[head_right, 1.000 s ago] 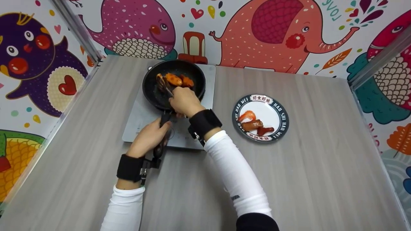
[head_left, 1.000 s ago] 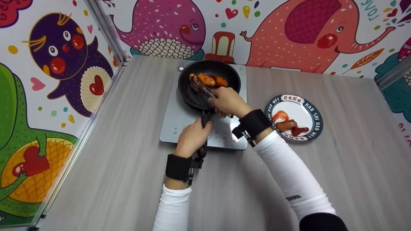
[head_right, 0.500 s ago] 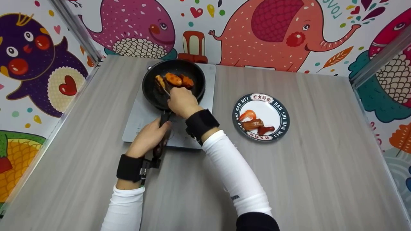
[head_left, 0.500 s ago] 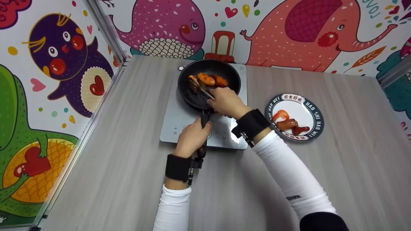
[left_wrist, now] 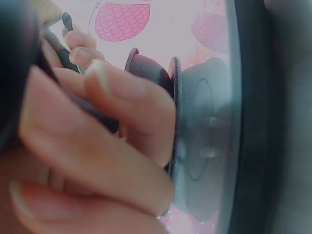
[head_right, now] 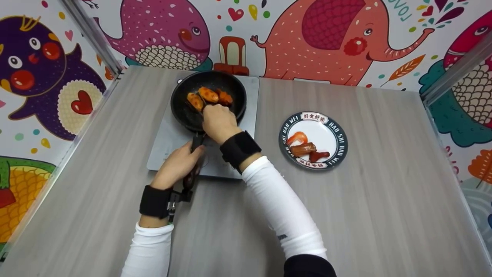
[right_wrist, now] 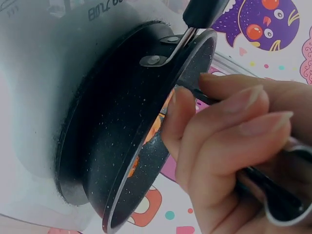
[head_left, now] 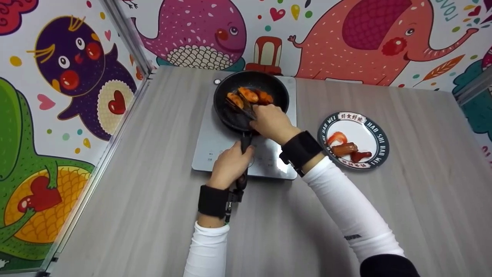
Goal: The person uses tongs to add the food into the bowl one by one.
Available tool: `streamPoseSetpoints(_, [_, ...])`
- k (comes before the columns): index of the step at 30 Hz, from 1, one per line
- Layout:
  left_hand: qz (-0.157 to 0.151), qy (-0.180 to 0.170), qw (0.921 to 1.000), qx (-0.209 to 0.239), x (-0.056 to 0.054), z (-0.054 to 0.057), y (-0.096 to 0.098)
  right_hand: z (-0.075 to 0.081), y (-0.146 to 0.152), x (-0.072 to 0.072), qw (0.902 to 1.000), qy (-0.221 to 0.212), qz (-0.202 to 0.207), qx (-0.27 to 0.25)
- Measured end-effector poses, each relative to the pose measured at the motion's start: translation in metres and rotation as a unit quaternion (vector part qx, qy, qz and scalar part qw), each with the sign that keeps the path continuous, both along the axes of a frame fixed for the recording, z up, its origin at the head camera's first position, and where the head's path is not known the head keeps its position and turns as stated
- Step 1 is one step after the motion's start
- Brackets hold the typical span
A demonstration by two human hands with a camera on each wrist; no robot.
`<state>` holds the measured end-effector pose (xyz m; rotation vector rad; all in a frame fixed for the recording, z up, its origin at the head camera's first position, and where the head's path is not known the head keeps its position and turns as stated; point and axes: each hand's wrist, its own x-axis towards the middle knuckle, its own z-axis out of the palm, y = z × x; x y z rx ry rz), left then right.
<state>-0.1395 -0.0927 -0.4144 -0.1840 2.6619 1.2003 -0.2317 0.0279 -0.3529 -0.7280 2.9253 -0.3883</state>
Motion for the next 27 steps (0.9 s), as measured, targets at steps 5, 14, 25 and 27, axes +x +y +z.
streamPoseSetpoints(5, [-0.003,0.005,1.0,-0.002,0.0,-0.002,0.002,-0.001,0.006,0.002,0.9999,0.009,-0.005,-0.003])
streamPoseSetpoints(14, [0.002,-0.003,1.0,-0.004,0.0,-0.001,0.001,-0.001,0.018,0.008,0.9995,0.007,-0.015,-0.026])
streamPoseSetpoints(25, [-0.002,-0.002,1.0,0.0,0.0,-0.002,0.0,-0.007,0.046,0.026,0.9927,0.016,-0.065,-0.1])
streamPoseSetpoints(27, [-0.004,-0.001,1.0,-0.003,0.0,-0.002,0.0,-0.009,0.051,0.029,0.9916,0.024,-0.069,-0.107])
